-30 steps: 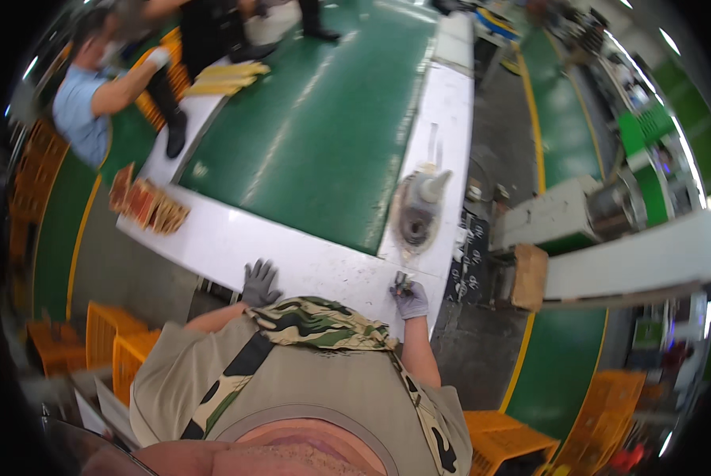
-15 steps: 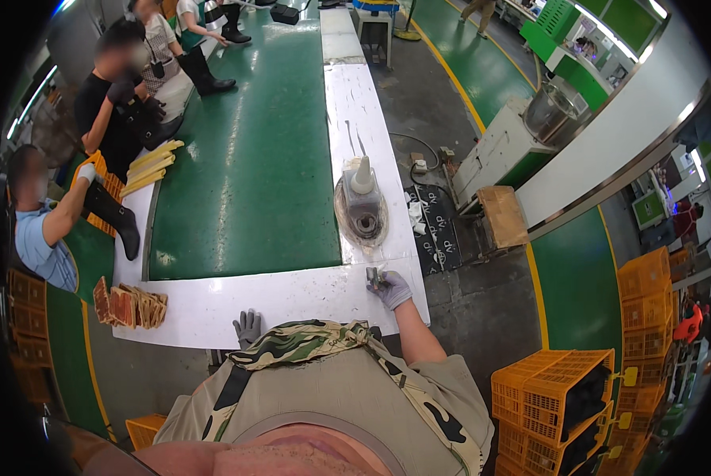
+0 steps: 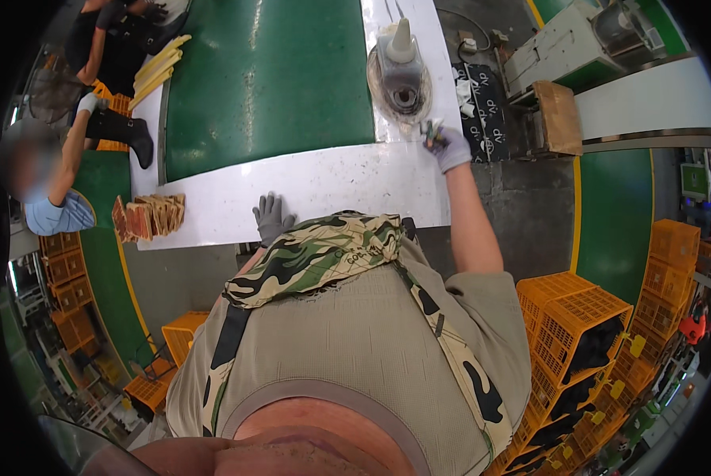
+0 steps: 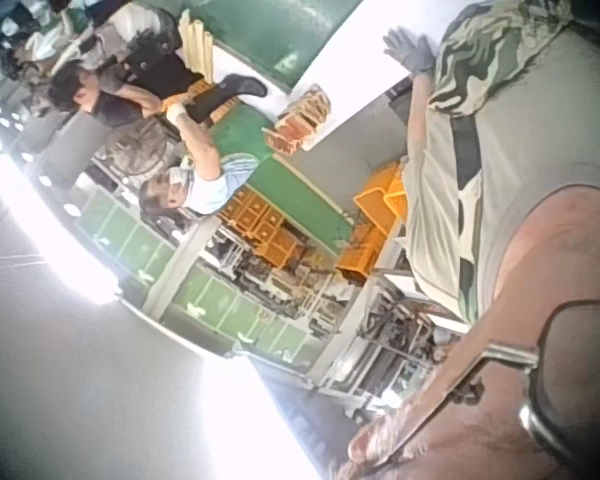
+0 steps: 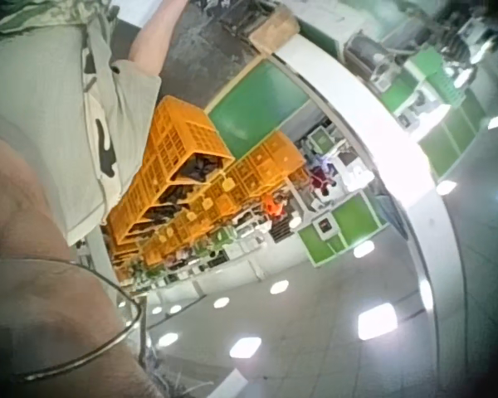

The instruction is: Applying adhesive and finishing strips to black boots in an industrial footwear factory.

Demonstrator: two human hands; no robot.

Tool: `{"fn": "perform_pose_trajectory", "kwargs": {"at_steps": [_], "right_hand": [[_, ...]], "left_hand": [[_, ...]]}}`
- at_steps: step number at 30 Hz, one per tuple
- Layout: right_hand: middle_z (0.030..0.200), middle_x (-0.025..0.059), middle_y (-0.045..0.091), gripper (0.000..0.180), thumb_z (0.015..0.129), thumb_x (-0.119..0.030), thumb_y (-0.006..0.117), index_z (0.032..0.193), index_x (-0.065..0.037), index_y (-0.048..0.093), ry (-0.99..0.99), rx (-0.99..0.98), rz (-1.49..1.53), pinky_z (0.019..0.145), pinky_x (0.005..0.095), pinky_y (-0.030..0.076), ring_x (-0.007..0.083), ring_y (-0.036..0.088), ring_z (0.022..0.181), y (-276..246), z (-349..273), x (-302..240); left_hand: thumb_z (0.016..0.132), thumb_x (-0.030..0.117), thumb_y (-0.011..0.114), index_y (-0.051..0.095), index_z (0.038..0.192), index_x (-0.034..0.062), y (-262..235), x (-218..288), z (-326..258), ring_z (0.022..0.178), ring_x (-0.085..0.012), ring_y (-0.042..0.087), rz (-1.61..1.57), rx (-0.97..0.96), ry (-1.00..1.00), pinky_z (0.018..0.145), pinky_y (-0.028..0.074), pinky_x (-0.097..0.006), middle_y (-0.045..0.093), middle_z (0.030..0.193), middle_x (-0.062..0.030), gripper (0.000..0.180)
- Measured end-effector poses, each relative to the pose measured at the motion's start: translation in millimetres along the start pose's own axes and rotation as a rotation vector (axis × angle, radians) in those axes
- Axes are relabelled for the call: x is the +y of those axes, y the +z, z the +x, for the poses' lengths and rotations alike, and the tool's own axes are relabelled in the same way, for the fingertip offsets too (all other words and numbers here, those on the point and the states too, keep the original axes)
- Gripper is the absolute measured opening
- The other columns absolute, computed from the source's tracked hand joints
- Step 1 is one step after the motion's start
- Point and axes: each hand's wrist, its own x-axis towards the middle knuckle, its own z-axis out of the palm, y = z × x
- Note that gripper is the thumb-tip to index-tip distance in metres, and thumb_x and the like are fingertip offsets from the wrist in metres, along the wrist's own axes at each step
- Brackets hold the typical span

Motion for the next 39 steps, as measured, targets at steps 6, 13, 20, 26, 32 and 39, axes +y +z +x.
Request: {"fn": "perform_pose_trajectory", "kwargs": {"at_steps": [6,13,20,26,32,39], "right_hand": [[0.081,0.0123,0.068,0.020,0.084,-0.021,0.066,0.089,-0.001,0.066,-0.448,0.134,-1.138,0.064,0.0367,0.055,0.0276,0.066,0.065,49,40,-52],[0.102,0.0107,0.069,0.027,0.080,-0.038,0.065,0.097,-0.019,0.072,-0.632,0.096,-1.997,0.082,0.0431,0.052,0.0307,0.065,0.096,142,32,-54],[0.107,0.0088,0.068,0.025,0.084,-0.036,0.064,0.104,-0.024,0.071,-0.519,0.073,-2.213,0.083,0.0419,0.053,0.0296,0.066,0.098,155,39,-46],[0.108,0.0075,0.068,0.025,0.085,-0.037,0.062,0.105,-0.025,0.071,-0.504,0.036,-2.285,0.084,0.0414,0.054,0.0293,0.067,0.099,158,40,-48],[0.104,0.0073,0.069,0.021,0.085,-0.034,0.062,0.100,-0.022,0.071,-0.585,0.025,-2.269,0.082,0.0421,0.054,0.0295,0.067,0.097,157,39,-50],[0.093,0.0073,0.068,0.012,0.079,-0.020,0.059,0.083,-0.015,0.069,-0.912,-0.123,-2.356,0.075,0.0444,0.052,0.0309,0.066,0.089,162,23,-48]], "left_hand": [[0.076,0.032,0.072,0.050,0.136,0.0036,-2,13,-2,0.141,-0.0425,0.027,-0.031,-0.003,-0.089,0.114,0.016,-0.061,0.038,0.149,-0.0214,0.071],[0.074,0.039,0.073,0.044,0.141,0.0053,0,31,-10,0.143,-0.0400,0.023,-0.022,-0.079,-0.236,0.114,0.019,-0.057,0.031,0.153,-0.0212,0.081],[0.073,0.035,0.074,0.036,0.146,0.0062,-16,57,-13,0.145,-0.0414,0.018,0.035,-0.213,-0.264,0.115,0.016,-0.058,0.026,0.156,-0.0212,0.087],[0.074,0.037,0.073,0.032,0.148,0.0065,-18,64,-14,0.145,-0.0408,0.016,0.074,-0.248,-0.283,0.116,0.016,-0.058,0.023,0.157,-0.0206,0.090],[0.073,0.037,0.075,0.031,0.148,0.0061,-20,66,-13,0.145,-0.0415,0.017,0.078,-0.235,-0.289,0.115,0.017,-0.058,0.023,0.156,-0.0212,0.092],[0.075,0.038,0.073,0.032,0.148,0.0064,-25,66,-16,0.145,-0.0417,0.016,0.071,-0.237,-0.323,0.115,0.016,-0.059,0.023,0.157,-0.0204,0.090]]}}
